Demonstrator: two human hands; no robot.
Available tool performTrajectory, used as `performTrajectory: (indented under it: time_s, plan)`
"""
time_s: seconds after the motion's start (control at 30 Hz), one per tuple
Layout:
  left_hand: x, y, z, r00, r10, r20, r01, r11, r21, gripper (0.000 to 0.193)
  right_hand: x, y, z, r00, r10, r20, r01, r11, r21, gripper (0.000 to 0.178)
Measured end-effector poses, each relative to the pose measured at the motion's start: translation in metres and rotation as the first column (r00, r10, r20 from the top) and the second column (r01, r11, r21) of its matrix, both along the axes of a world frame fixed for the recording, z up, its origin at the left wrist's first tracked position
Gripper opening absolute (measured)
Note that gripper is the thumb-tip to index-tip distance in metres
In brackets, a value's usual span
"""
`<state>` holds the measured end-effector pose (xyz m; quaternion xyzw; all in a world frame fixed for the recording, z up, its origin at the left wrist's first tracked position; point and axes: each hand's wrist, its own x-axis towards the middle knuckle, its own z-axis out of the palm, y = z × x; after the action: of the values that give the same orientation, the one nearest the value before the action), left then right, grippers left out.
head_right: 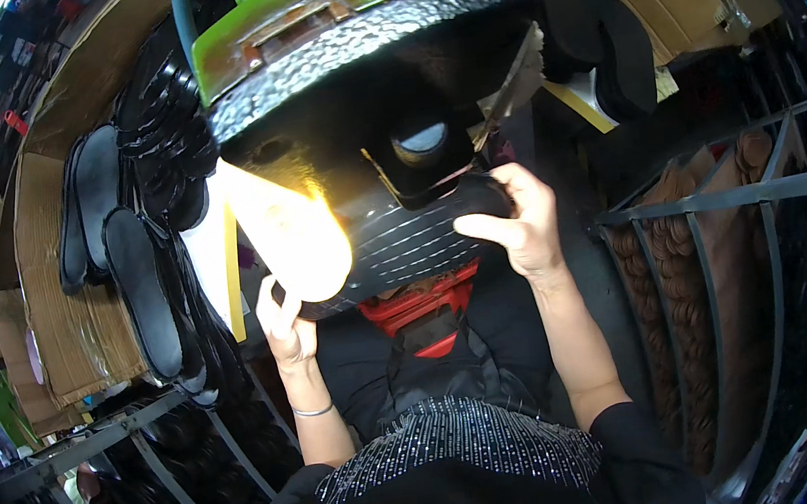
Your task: The recorder is using a machine to attach or finish shoe soles in a factory setting.
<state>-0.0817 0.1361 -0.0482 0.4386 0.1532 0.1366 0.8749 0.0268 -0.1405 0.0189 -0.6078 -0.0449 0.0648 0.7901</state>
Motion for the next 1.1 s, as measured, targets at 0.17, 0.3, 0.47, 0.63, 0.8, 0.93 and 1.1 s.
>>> performTrajectory:
  time_s: [0.17, 0.3, 0.47, 0.63, 0.8, 0.93, 1.1]
  plan:
    - [-0.028, 0.009, -0.050, 0.911, -0.382, -0.152, 0.405, 0.900, 0.162, 0.030, 0.007, 0.031, 0.005, 0.978, 0.087, 0.188, -0.066, 0.991, -0.115, 0.038]
    - [0.018, -0.042, -0.003, 0.824, -0.541, -0.168, 0.562, 0.742, 0.366, 0.038, 0.008, 0.050, -0.003, 0.931, 0.050, 0.362, -0.017, 0.996, -0.093, 0.044]
    - [0.066, -0.083, 0.009, 0.963, -0.251, 0.096, 0.094, 0.649, 0.755, 0.024, -0.015, 0.037, -0.029, 0.993, -0.036, 0.115, 0.060, 0.976, -0.210, 0.042]
    - [0.052, -0.107, -0.011, 0.984, -0.148, 0.097, 0.079, 0.858, 0.507, 0.030, -0.071, -0.056, -0.124, 0.850, 0.321, -0.417, -0.420, 0.891, -0.171, 0.041]
    - [0.051, -0.116, -0.003, 0.986, -0.138, 0.098, 0.055, 0.809, 0.585, 0.026, -0.079, -0.116, -0.121, 0.909, 0.099, -0.404, -0.078, 0.995, 0.068, 0.024]
    - [0.060, -0.115, 0.021, 0.978, -0.183, 0.101, 0.084, 0.787, 0.611, 0.025, -0.069, -0.112, -0.114, 0.914, 0.141, -0.380, -0.132, 0.990, 0.049, 0.026]
    - [0.069, -0.117, 0.024, 0.977, -0.174, 0.123, 0.029, 0.678, 0.734, 0.026, -0.094, -0.058, -0.133, 0.874, 0.213, -0.437, -0.183, 0.977, 0.109, 0.023]
